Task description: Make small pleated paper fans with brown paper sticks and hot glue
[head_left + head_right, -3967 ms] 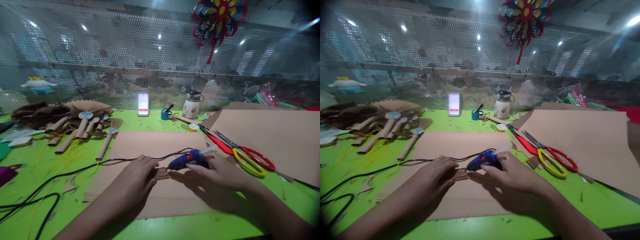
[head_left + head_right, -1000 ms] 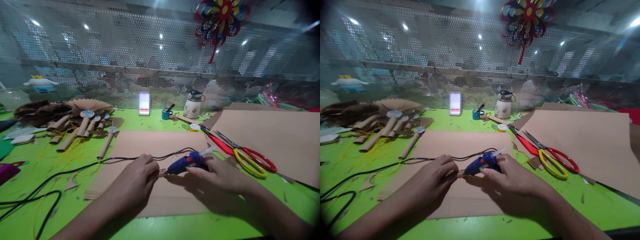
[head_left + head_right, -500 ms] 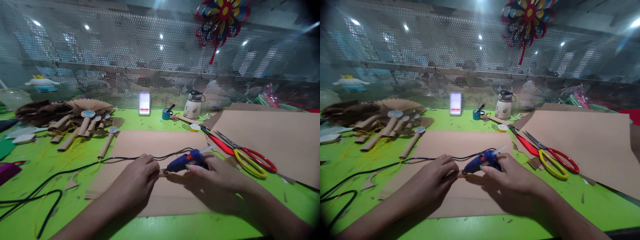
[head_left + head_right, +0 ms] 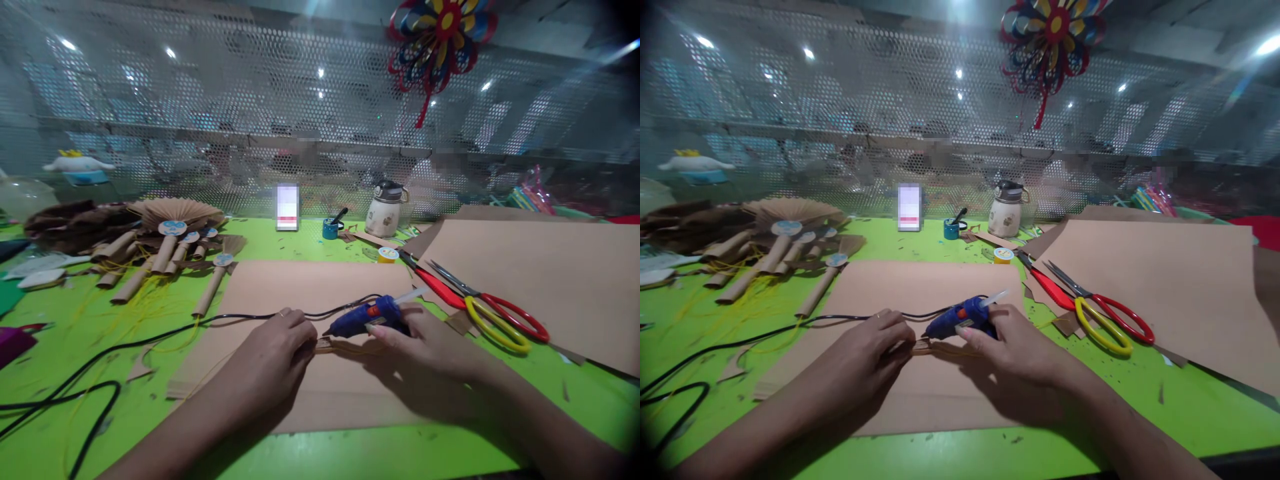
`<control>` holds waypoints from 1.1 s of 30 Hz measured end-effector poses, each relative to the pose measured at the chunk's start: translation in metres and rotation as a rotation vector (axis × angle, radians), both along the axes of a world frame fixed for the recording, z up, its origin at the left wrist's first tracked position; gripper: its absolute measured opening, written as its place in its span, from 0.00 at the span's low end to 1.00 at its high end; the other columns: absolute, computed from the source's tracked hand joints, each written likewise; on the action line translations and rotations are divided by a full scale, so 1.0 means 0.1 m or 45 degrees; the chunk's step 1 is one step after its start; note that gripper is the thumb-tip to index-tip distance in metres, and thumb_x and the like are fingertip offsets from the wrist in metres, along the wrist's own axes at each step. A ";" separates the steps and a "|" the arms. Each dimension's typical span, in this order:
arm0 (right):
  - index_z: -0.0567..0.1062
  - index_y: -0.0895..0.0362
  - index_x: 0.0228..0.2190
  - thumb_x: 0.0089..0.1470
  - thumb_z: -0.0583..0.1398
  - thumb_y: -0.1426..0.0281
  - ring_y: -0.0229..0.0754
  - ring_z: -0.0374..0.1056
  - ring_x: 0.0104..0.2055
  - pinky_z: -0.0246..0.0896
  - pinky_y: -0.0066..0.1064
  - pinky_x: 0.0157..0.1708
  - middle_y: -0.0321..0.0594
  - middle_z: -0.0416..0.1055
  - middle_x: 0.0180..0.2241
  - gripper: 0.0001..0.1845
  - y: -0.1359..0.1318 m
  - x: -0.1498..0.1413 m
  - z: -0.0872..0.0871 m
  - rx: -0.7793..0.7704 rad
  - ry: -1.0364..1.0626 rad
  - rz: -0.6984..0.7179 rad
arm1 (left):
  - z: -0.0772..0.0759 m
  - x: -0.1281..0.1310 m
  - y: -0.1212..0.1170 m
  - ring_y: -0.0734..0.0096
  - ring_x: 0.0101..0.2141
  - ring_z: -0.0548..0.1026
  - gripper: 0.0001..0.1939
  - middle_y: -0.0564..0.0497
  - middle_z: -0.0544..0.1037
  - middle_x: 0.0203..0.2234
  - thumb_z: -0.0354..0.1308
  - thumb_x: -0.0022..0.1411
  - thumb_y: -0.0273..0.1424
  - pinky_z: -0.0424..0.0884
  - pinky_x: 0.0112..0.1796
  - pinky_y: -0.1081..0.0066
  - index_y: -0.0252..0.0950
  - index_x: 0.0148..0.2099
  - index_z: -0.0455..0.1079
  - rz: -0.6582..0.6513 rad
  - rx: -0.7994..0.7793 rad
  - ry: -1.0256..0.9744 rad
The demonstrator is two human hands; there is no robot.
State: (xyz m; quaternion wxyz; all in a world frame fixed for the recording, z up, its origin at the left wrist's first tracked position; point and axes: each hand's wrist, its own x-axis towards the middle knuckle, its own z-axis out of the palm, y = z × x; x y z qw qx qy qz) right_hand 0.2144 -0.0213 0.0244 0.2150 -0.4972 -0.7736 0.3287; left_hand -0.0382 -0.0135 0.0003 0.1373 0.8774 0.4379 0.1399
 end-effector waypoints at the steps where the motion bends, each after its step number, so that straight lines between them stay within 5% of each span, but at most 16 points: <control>1: 0.78 0.59 0.39 0.63 0.54 0.61 0.44 0.70 0.34 0.63 0.30 0.32 0.42 0.76 0.32 0.18 0.00 0.00 0.01 -0.004 0.004 0.019 | 0.00 0.00 0.00 0.66 0.36 0.65 0.13 0.49 0.69 0.34 0.45 0.69 0.28 0.60 0.35 0.67 0.36 0.33 0.66 -0.002 0.000 -0.003; 33: 0.79 0.60 0.37 0.62 0.55 0.61 0.45 0.70 0.35 0.64 0.31 0.32 0.43 0.76 0.33 0.18 0.03 0.03 -0.02 -0.018 -0.033 -0.004 | -0.02 0.00 0.02 0.67 0.35 0.66 0.11 0.50 0.69 0.34 0.48 0.67 0.26 0.60 0.34 0.69 0.36 0.33 0.68 0.001 -0.014 -0.014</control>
